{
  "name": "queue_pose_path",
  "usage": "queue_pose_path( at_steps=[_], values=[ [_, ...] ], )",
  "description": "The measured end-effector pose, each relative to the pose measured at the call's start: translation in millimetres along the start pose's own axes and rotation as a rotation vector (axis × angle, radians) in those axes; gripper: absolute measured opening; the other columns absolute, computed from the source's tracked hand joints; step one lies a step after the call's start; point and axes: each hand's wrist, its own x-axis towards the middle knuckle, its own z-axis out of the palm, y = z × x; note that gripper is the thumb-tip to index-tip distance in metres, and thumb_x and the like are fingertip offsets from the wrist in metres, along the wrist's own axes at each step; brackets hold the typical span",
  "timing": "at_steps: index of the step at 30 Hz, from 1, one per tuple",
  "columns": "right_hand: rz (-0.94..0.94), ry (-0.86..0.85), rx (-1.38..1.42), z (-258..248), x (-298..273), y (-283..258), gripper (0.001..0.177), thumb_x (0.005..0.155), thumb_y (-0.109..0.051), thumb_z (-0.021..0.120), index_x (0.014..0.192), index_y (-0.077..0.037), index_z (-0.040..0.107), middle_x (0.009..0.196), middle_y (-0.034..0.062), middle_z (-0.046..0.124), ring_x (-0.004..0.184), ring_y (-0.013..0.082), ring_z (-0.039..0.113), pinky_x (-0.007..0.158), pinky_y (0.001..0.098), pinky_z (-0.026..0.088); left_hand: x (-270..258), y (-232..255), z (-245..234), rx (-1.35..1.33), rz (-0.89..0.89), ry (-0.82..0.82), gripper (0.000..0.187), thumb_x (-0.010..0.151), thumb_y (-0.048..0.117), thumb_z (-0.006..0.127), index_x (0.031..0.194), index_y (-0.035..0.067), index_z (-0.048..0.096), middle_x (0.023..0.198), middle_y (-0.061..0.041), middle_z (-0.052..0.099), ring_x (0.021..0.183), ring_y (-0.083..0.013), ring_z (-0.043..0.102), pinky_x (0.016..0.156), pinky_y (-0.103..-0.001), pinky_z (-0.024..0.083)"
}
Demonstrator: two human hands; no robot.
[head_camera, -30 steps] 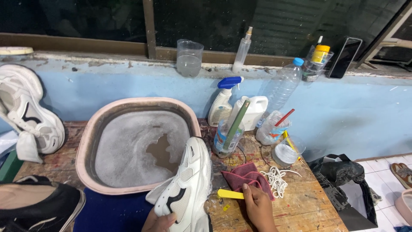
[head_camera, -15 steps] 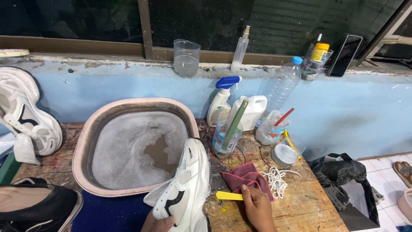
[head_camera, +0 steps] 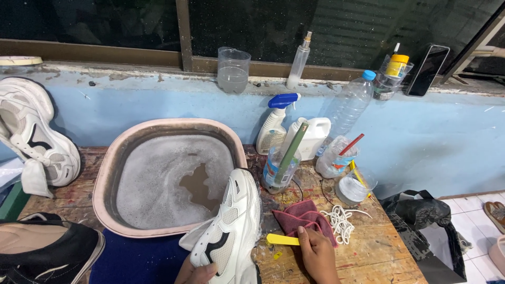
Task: The person scrubs a white sneaker with a yellow brush and wipes it with a cloth. They repeatedly dip the brush into soapy water, scrub the shoe's upper and sole, and wipe away suds. The person also removes the insole and cleans it separately.
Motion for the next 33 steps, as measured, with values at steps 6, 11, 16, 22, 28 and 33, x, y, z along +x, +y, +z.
queue_pose_path(
  at_steps=[6,11,16,22,28,33],
  values=[
    [-0.039,0.02,-0.026,1.5,0.1,2.2,0.048,0.102,-0.034,0.055,0.06,-0.011,0.047,0.053,0.0015,0.045,0.054,0.0148,0.044,0.055,0.0352,0.032,-3.5,10.4,19.2,0.014,0.026,-0.014,0.076,0.081,0.005,0.071,0.15,-0.009,0.045,0.149,-0.03,0.061,0.141,-0.0391,0.055,0.117,-0.049,0.036],
    [-0.034,0.015,-0.002,1.2,0.9,0.5,0.05,0.103,-0.035,0.055,0.06,-0.01,0.044,0.053,0.0018,0.041,0.055,0.0153,0.042,0.056,0.0359,0.031,-7.4,16.9,30.3,-0.012,-0.117,0.339,0.078,0.072,-0.007,0.063,0.15,-0.01,0.052,0.143,-0.035,0.068,0.135,-0.0442,0.061,0.114,-0.051,0.042],
    [-0.041,0.012,-0.049,3.0,2.2,4.2,0.05,0.102,-0.036,0.054,0.06,-0.01,0.044,0.052,0.0029,0.044,0.054,0.0164,0.044,0.056,0.0368,0.033,-8.0,23.6,52.2,-0.139,-0.122,0.514,0.071,0.076,-0.02,0.05,0.147,-0.018,0.051,0.14,-0.043,0.063,0.134,-0.0506,0.057,0.115,-0.056,0.04],
    [-0.154,0.12,0.033,3.0,4.3,8.7,0.048,0.099,-0.03,0.057,0.056,-0.013,0.048,0.054,-0.0003,0.048,0.055,0.0137,0.048,0.058,0.0371,0.039,7.6,0.0,5.5,0.096,-0.05,0.107,0.067,0.074,0.003,0.071,0.139,-0.009,0.059,0.132,-0.025,0.071,0.123,-0.0328,0.064,0.106,-0.046,0.048],
    [-0.343,0.308,-0.156,-26.8,14.8,-38.2,0.05,0.101,-0.028,0.057,0.057,-0.011,0.04,0.054,0.0042,0.041,0.056,0.0229,0.041,0.074,0.0463,0.031,-4.1,30.8,25.8,0.382,0.091,-0.16,0.051,0.088,0.02,0.064,0.133,-0.004,0.062,0.13,-0.014,0.07,0.123,-0.0255,0.063,0.109,-0.042,0.048],
    [-0.684,0.38,-0.162,-58.6,67.6,-104.1,0.047,0.099,-0.018,0.058,0.059,-0.012,0.035,0.06,0.0031,0.032,0.07,0.0255,0.032,0.078,0.0442,0.024,-3.4,31.3,31.0,0.21,0.055,-0.221,0.058,0.091,0.011,0.059,0.146,-0.006,0.049,0.144,-0.019,0.06,0.136,-0.0316,0.055,0.118,-0.046,0.041]
  ],
)
